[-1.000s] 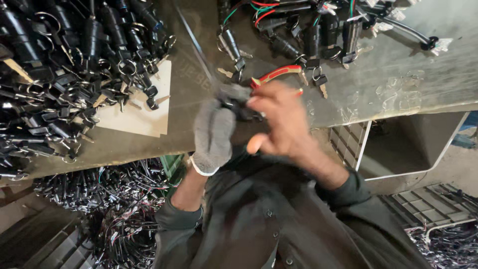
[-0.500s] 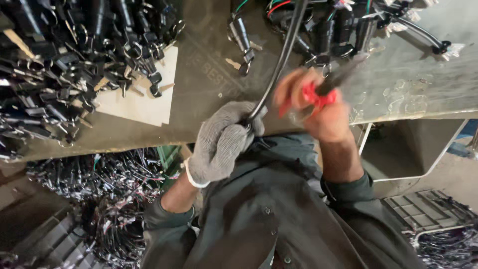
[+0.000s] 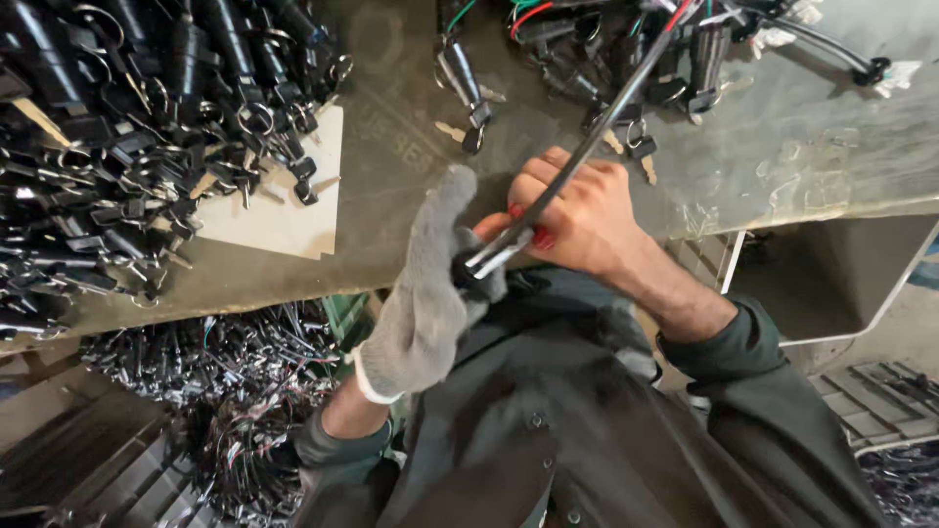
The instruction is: The person holds a black cable against the workbench and uses red-handled pliers to cut and strip insulation from its ends, working on one cable at a time and setting processed cables aside among piles of similar wire harnesses.
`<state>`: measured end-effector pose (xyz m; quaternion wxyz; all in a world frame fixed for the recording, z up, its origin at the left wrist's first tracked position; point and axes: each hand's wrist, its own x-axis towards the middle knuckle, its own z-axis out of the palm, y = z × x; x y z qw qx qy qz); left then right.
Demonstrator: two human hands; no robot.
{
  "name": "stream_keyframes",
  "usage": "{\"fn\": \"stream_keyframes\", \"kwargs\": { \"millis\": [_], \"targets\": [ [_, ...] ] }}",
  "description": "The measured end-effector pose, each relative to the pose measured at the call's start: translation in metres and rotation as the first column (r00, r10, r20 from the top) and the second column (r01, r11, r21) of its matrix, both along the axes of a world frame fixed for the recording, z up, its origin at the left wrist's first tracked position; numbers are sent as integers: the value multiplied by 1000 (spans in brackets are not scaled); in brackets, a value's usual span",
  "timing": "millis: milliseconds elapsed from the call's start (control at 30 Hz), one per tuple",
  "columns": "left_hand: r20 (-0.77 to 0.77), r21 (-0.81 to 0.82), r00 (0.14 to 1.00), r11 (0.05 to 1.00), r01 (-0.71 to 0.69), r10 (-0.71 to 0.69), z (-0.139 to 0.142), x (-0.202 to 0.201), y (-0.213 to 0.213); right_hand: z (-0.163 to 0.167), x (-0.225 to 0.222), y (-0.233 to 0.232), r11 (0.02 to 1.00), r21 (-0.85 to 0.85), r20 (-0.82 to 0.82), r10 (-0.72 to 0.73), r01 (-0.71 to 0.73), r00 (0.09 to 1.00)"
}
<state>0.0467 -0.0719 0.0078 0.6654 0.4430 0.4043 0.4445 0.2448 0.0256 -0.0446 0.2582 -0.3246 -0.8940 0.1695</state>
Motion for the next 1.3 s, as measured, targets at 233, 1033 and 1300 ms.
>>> {"fn": "stream_keyframes", "kwargs": {
  "millis": [233,1033,1300],
  "targets": [
    [-591,450,747,893,-6,303,-25,4,-8,-11,12,-14,983,-186,-38,-1,-6,999],
    [-831,532,-2,796,288,556,-31,19,-17,4,-3,-53,935,-301,-65,-216,188,974],
    [-203,-98,953,973,208,-224,11,-16,-4,-8,-19,-23,997,-74,-277,-43,23,960]
  ]
}}
